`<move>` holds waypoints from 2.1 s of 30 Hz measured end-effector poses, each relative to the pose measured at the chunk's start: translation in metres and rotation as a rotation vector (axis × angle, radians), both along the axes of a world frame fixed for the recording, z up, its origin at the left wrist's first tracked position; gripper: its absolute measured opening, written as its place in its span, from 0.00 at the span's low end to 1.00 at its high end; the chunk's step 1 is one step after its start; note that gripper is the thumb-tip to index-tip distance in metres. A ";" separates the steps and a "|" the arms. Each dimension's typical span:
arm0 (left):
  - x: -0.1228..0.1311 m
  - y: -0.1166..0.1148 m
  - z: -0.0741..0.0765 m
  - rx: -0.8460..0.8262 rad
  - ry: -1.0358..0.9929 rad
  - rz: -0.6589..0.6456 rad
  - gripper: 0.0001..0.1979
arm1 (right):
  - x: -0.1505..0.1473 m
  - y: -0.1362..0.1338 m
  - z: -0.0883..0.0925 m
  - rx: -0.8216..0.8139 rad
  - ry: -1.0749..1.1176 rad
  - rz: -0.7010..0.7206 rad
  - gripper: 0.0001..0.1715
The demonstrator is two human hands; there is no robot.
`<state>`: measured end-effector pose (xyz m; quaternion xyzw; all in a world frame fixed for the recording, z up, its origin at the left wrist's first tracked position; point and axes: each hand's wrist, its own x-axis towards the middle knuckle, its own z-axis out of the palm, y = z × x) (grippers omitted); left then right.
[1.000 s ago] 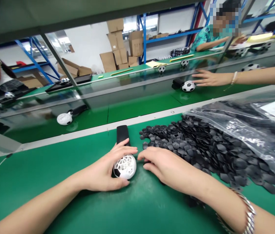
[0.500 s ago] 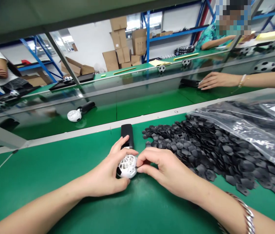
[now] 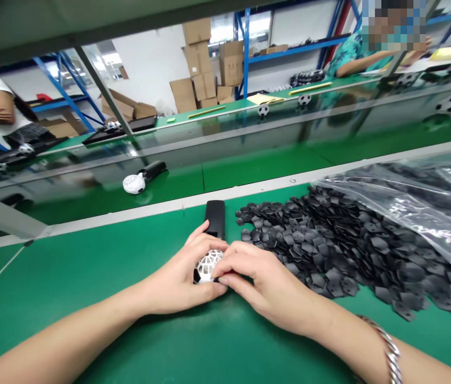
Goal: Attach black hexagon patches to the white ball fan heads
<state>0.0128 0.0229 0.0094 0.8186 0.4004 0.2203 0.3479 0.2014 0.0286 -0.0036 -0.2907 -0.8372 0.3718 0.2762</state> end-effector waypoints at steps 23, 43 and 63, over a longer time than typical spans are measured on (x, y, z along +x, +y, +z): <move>-0.009 0.004 0.004 -0.205 -0.071 0.030 0.26 | -0.016 0.009 -0.001 -0.145 -0.100 -0.196 0.06; -0.024 0.009 0.003 -0.242 0.005 0.079 0.28 | 0.022 0.039 -0.002 0.254 -0.597 -0.362 0.07; -0.022 0.006 0.003 -0.139 0.044 0.064 0.27 | -0.009 0.006 -0.003 0.171 -0.125 -0.038 0.10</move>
